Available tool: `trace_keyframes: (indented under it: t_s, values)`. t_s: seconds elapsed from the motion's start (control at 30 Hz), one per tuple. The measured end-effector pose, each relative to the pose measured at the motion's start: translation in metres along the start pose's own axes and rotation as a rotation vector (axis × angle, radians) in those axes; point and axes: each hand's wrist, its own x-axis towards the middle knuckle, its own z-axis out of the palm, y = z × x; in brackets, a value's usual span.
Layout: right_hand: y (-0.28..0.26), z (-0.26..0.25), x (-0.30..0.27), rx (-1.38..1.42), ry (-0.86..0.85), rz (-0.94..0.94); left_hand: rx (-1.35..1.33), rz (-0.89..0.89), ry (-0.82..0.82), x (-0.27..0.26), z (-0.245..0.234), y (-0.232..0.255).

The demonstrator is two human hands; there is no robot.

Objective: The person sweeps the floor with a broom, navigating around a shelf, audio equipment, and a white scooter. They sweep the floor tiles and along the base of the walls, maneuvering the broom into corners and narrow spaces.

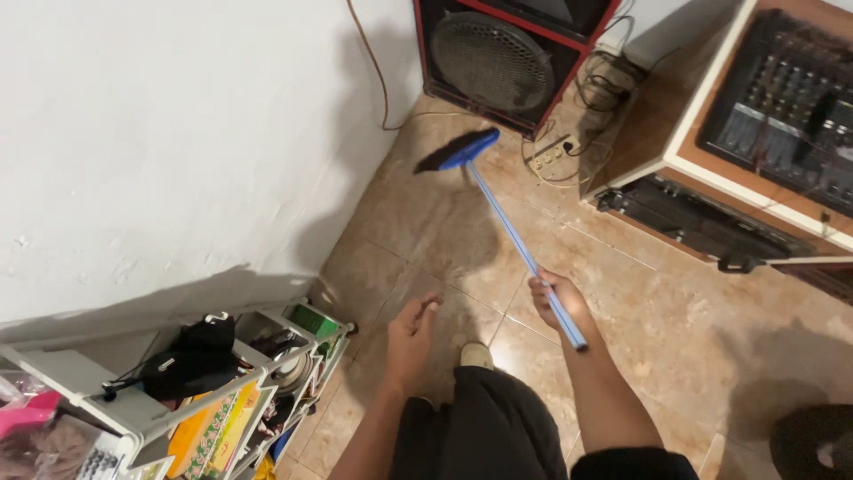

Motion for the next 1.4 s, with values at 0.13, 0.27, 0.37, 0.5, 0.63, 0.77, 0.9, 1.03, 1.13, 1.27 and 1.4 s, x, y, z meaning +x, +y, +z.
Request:
trace_keyframes:
  t_s: [0.13,0.27,0.37,0.5,0.63,0.77,0.9,1.03,1.13,1.27,1.4]
  values:
    - [0.01,-0.033,-0.068,0.023,0.089,-0.026,0.056,-0.023,-0.032,-0.017,-0.005,0.011]
    - [0.032,-0.085,-0.112,0.133,0.073,-0.106,0.026,-0.01,-0.129,-0.037,-0.007,0.014]
    - [0.06,-0.105,-0.134,0.227,0.02,-0.111,0.046,-0.014,-0.153,-0.052,-0.009,0.017]
    - [0.104,-0.11,-0.167,0.324,0.114,-0.157,0.053,-0.008,-0.204,-0.07,-0.013,0.015]
    - [0.137,-0.046,-0.201,0.228,0.244,-0.263,0.049,0.079,-0.243,-0.082,-0.023,0.008]
    - [0.15,-0.004,-0.202,0.008,0.35,-0.274,0.089,0.121,-0.263,-0.093,-0.026,0.0]
    - [0.107,-0.052,-0.157,0.122,0.134,-0.261,0.096,0.18,-0.248,-0.092,-0.025,-0.015]
    - [0.1,-0.056,-0.154,0.254,0.152,-0.273,0.103,0.091,-0.296,-0.095,-0.029,0.006]
    - [0.109,-0.027,-0.165,0.329,0.155,-0.244,0.088,0.124,-0.288,-0.095,-0.028,0.021]
    - [0.125,0.019,-0.189,0.148,0.314,-0.298,0.16,0.102,-0.316,-0.099,-0.022,0.035]
    - [0.107,-0.05,-0.158,0.214,0.147,-0.336,0.143,0.132,-0.346,-0.093,-0.014,0.028]
